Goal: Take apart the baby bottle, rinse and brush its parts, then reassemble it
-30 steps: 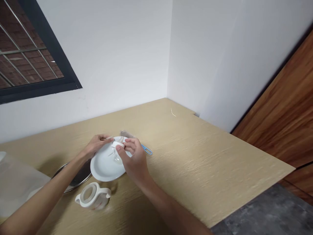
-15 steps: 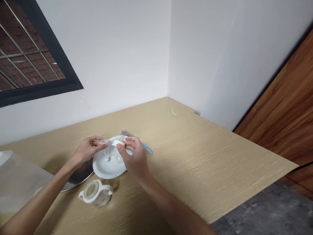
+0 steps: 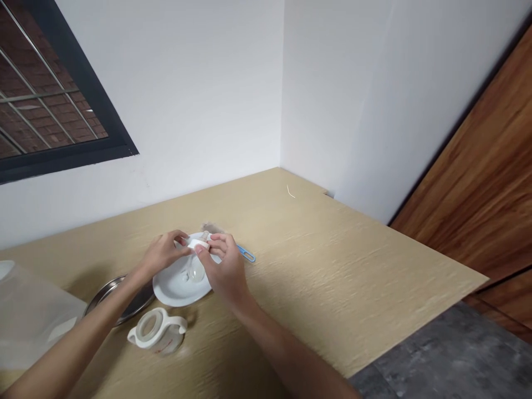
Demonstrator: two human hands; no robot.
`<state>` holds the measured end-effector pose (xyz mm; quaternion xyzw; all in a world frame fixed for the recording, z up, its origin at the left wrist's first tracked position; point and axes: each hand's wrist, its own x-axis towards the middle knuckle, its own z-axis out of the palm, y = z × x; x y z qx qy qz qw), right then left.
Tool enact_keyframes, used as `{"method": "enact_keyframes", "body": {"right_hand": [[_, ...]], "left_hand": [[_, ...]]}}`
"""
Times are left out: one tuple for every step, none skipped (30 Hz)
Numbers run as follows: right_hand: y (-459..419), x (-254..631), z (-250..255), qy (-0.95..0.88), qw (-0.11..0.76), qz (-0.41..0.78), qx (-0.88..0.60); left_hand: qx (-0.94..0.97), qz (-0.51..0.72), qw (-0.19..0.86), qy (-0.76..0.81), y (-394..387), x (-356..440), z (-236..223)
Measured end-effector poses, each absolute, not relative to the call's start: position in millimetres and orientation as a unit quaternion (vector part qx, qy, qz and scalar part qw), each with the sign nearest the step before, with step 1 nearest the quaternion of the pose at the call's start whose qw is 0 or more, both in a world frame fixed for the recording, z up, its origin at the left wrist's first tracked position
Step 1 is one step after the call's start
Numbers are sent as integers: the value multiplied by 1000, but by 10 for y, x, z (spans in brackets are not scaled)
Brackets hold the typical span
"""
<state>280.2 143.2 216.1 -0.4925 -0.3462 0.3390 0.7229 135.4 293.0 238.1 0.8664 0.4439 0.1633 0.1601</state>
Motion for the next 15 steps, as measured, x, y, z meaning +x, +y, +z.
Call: {"method": "enact_keyframes", "body": {"right_hand": [[1434,2807,2157,-348,722,336,-495],[1436,2810,2152,-349,721,334,-497],[1439,2811,2146,-351,720,332,-498],[1441,2810,2137,-354,719,331,-498],[1443,2806,2127,-359,718,330,-497],[1444,2799,2117,-364,717,329,-495],[1446,2791,2106,-371,716,329,-492],[1446,2782,2095,-378,714,329,-489],[1446,2773,2086,-385,712,329,-486],[1445,2763,2077,-393,710,328,-483],[1443,2755,2068,-400,708,328,-480],[1441,2747,2060,-407,706,329,-477],[1439,2740,2052,-414,704,330,-473],[1436,2735,2044,-420,703,331,-469],[1434,2730,2037,-426,701,333,-465]], "left_hand": [[867,164,156,444,2923,1341,2398],[866,168,153,445,2910,1319,2422],[865,173,152,446,2889,1290,2452],[863,179,153,446,2859,1254,2488],[862,186,158,444,2823,1213,2530],[862,191,164,440,2780,1171,2575],[864,194,176,431,2734,1129,2622],[867,194,192,416,2687,1088,2667],[872,193,212,396,2640,1053,2707],[876,189,237,375,2597,1024,2740],[879,182,259,357,2558,1004,2764],[881,174,276,343,2523,993,2779],[883,164,286,335,2494,991,2785],[885,154,288,331,2469,999,2786],[889,148,286,327,2449,1014,2783]]}}
